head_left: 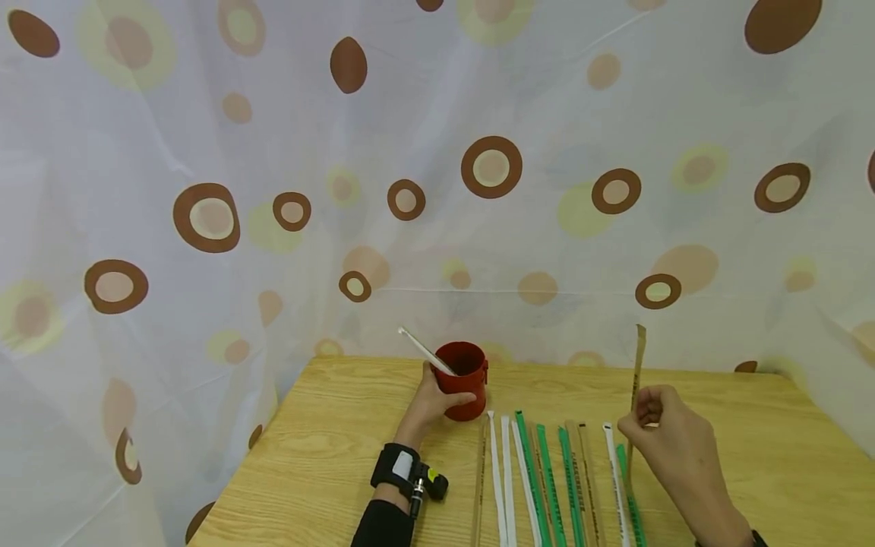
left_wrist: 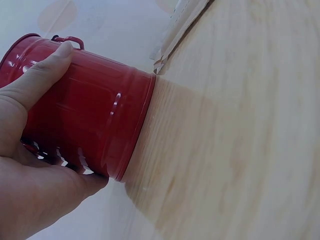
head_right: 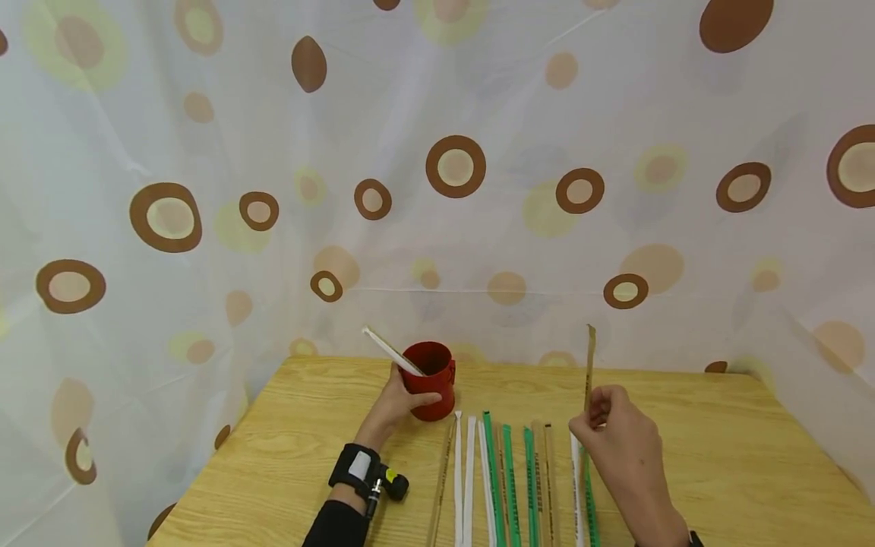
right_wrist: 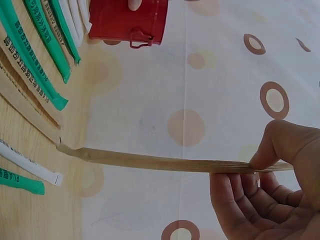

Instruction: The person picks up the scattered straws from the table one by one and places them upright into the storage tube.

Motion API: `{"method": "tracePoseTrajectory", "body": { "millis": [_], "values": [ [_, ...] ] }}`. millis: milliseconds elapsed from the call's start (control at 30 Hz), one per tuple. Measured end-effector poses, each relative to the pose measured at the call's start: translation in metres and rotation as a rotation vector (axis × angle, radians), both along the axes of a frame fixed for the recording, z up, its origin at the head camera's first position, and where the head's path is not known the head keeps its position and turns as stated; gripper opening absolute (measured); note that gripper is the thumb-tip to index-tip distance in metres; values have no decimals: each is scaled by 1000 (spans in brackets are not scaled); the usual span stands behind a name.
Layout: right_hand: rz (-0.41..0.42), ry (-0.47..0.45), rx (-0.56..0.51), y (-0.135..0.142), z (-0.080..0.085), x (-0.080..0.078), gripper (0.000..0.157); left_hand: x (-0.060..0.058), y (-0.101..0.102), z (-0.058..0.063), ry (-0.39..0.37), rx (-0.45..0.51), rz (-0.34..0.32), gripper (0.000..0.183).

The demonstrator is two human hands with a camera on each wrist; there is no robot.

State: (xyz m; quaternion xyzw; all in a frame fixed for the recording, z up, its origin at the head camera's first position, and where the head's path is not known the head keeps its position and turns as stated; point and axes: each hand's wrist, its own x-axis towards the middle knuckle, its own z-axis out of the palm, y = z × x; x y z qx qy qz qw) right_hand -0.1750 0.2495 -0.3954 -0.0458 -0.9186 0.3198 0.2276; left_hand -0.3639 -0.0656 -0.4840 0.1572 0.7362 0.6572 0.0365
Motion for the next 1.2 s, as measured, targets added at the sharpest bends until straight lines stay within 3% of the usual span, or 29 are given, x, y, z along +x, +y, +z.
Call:
{"method": "tracePoseTrajectory", "body": {
  "millis": [167,767,933,1200],
  "values": [
    [-1,52,-6,-3,-1,1,20,0,0,0,-3,4,-4,99],
    [58,9,-32,-21,-4,4,23,0,0,-4,-15,5,0,100],
    [68,38,-32,-24,-5,3,21,-2,0,-5,-16,-7,-4,102],
    [184,124,-112,-55,-12,-6,22,-1,0,0,-16,-16,7,101]
  ]
}}
